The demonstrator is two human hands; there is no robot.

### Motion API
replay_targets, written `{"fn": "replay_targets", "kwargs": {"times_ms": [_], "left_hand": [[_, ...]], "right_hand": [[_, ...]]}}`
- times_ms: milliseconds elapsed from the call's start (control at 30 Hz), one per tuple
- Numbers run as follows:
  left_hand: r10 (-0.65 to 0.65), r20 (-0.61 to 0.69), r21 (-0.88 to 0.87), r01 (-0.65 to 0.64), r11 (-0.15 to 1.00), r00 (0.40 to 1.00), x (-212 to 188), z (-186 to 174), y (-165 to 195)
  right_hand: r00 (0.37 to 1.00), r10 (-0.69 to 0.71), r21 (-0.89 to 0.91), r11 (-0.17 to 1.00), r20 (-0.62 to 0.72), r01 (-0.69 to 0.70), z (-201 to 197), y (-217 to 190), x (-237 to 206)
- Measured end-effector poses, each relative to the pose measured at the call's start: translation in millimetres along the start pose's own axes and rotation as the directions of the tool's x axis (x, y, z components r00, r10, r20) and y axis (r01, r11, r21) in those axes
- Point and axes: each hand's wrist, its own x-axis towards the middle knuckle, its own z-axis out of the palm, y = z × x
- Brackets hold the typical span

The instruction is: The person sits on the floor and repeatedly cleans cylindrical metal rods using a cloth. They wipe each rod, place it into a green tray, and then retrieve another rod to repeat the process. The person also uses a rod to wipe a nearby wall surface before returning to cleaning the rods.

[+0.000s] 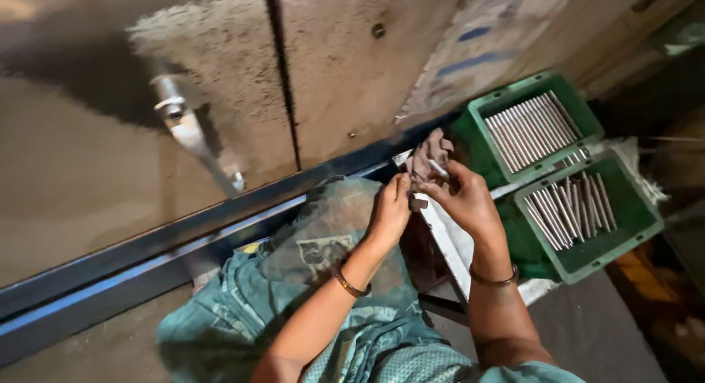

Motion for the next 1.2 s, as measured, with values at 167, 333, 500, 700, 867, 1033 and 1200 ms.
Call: {"fn": "replay_targets", "kwargs": {"times_ms": [167, 333, 500, 700, 867, 1033, 1200], "left_hand": [[0.083, 0.099, 0.311, -0.11, 0.944, 0.992, 1, 29, -2], [0.06, 0.204, 0.696, -0.188, 0.693, 0.977, -1, 47, -21], [0.097, 0.292, 0.709, -0.283, 0.646, 0.952, -5, 47, -19], [0.094, 0.419, 0.791, -0.414, 0.45, 0.903, 1, 61, -11], [0.04, 0.546, 0.835, -0.548, 0.044, 0.837, 36, 104, -22], [0.144, 0.726, 0.686, -0.723, -0.08, 0.673, 97, 123, -45], [0.09, 0.681, 0.732, -0.674, -0.095, 0.727, 113, 113, -71]], "right_hand": [[0.985, 0.093, 0.272, 0.954, 0.144, -0.13, -5, 60, 6], [0.962, 0.089, 0.247, 0.957, 0.259, -0.155, -4, 162, 16], [0.927, 0.248, -0.104, 0.968, 0.282, -0.228, 17, 227, 16], [0.933, 0.289, -0.276, 0.934, 0.215, -0.226, -13, 230, 13], [0.989, 0.143, 0.002, 0.99, 0.03, -0.143, -91, 209, 36], [0.972, 0.117, 0.311, 0.949, -0.203, -0.049, -109, 208, 112], [0.951, -0.018, -0.07, 0.998, -0.31, -0.004, -95, 227, 149]]}}
